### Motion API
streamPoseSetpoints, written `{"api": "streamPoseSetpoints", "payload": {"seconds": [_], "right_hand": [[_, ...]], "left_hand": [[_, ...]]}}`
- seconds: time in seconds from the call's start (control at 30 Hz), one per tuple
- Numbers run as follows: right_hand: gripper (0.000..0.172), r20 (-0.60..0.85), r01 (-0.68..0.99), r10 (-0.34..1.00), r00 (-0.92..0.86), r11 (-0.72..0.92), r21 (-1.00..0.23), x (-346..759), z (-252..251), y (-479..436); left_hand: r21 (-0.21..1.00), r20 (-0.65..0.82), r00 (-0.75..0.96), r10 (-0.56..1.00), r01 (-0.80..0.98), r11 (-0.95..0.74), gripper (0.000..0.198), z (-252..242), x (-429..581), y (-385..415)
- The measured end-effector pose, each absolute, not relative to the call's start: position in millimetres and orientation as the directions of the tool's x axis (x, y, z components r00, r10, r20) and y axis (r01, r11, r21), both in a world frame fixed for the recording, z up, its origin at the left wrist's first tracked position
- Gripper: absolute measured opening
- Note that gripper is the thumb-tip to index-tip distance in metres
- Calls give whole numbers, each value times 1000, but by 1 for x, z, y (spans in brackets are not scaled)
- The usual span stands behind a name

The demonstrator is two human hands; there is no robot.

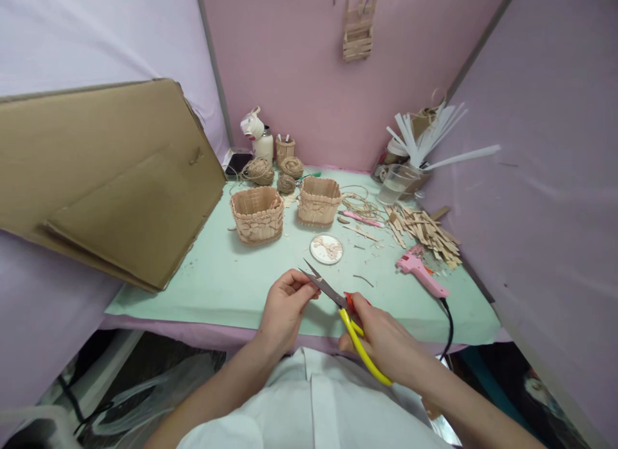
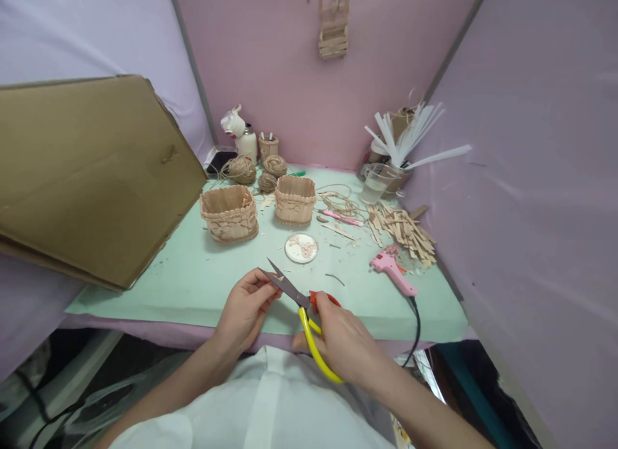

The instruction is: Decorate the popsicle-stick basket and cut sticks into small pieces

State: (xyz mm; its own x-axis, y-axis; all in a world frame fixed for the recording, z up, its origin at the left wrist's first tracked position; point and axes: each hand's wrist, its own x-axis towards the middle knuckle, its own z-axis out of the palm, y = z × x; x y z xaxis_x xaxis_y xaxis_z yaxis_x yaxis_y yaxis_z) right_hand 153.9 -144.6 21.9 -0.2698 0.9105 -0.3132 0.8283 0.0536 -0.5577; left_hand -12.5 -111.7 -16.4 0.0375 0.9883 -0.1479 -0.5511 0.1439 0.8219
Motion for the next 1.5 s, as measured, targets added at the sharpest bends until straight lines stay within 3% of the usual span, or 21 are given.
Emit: {"api": "streamPoseSetpoints", "payload": {"seconds": [0.23,0.47,0.63,0.9,1.1,1.27,1.5], "right_hand": [[21,-335,749,871,-359,54,-661,150,20,-146],[20,-380,790,847,-371,74,-608,151,14,-145],[15,-440,746,795,-417,22,-666,153,22,-136],[27,-243,527,918,-313,-45,-849,145,17,-120],[23,0,396,985,-174,70,-916,130,14,-119],[23,41,277,970,-239,108,-955,128,6,-120],[27,78,255,988,-134,111,-960,127,5,-122]], "left_hand": [[800,-227,51,973,-559,216,12,-12,-18,-115],[820,-286,51,957,-504,272,11,-12,-25,-125],[799,-308,81,948,-518,304,13,-16,-32,-126],[809,-303,38,952,-519,278,18,-12,-32,-120],[863,-247,93,965,-431,262,24,-14,-25,-123],[841,-266,176,948,-439,317,24,-14,-23,-125],[760,-340,330,880,-456,464,16,-16,-25,-124]]}}
